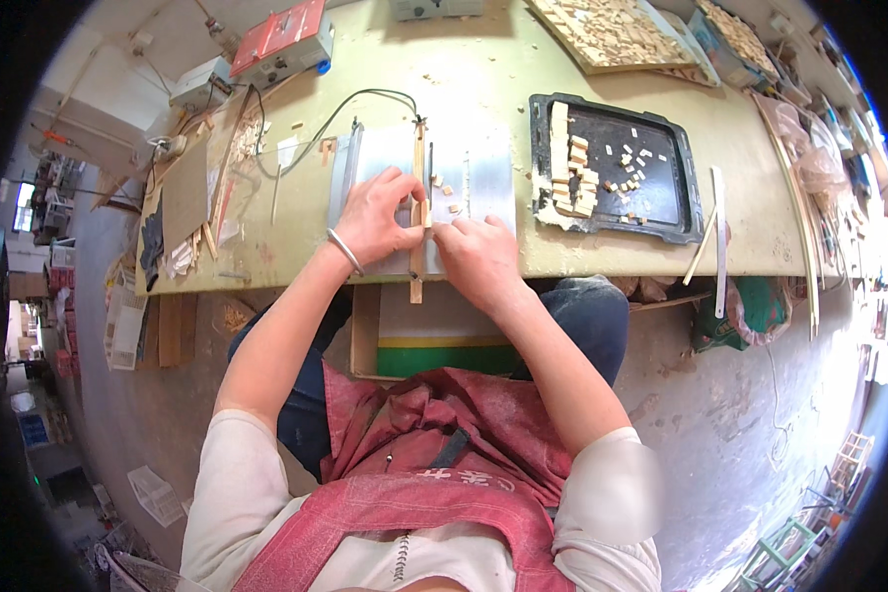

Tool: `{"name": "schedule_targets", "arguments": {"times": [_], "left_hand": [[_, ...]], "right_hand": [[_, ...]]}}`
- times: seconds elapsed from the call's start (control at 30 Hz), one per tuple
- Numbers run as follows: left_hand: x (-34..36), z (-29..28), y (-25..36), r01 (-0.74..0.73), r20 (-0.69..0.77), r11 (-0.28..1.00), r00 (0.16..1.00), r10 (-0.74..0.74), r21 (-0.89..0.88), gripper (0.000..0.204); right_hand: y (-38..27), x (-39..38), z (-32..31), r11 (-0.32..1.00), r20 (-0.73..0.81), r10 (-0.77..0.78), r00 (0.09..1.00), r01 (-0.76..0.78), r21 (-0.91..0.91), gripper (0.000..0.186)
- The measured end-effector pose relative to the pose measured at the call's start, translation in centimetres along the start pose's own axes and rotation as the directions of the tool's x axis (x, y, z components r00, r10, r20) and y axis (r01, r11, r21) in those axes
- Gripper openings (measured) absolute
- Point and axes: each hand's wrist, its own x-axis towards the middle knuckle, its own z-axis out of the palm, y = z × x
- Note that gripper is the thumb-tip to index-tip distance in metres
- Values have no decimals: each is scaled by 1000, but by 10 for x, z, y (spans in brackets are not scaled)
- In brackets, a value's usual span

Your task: The person operates a table saw to cut small wooden pieces. They feed each piece through the blade one at a time, then place the cut pieces into a black tray on the table.

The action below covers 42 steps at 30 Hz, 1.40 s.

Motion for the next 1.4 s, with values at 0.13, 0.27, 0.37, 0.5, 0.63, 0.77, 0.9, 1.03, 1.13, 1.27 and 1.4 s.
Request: {"name": "schedule_targets", "arguments": {"times": [0.13,0.27,0.37,0.5,0.63,0.77,0.9,1.03,1.13,1.27,1.4], "left_hand": [[5,1,-4,12,-4,999,1000,-13,-33,33],[8,0,-7,22,-17,998,1000,-23,-62,33],[11,1,-10,25,-21,998,999,-26,-64,34],[15,0,-11,54,-10,996,998,-54,-77,36],[20,-2,-11,108,46,988,994,-104,-106,38],[21,-3,-12,117,39,988,993,-114,-104,38],[25,-2,-15,125,28,987,992,-123,-100,39],[30,-3,-15,144,44,984,989,-140,-106,39],[34,-3,-17,160,48,981,987,-155,-109,39],[39,-4,-16,160,54,984,986,-156,-72,39],[26,-3,-16,55,34,998,998,-54,-24,38]], "right_hand": [[1,-4,-17,996,-23,75,997,-74,47,12],[6,-10,-34,990,-56,128,990,-124,72,11],[14,-15,-46,986,-92,155,984,-148,76,9],[25,-23,-58,969,-155,240,958,-227,98,7],[40,-35,-56,918,-190,382,904,-349,187,11],[42,-40,-50,852,-185,499,847,-440,285,12],[42,-40,-50,844,-186,512,839,-451,291,11],[46,-43,-48,876,-182,459,870,-408,258,16],[46,-43,-47,871,-192,466,864,-409,273,14],[43,-42,-45,840,-182,515,838,-451,301,12],[44,-44,-45,835,-181,521,834,-454,310,11]]}}
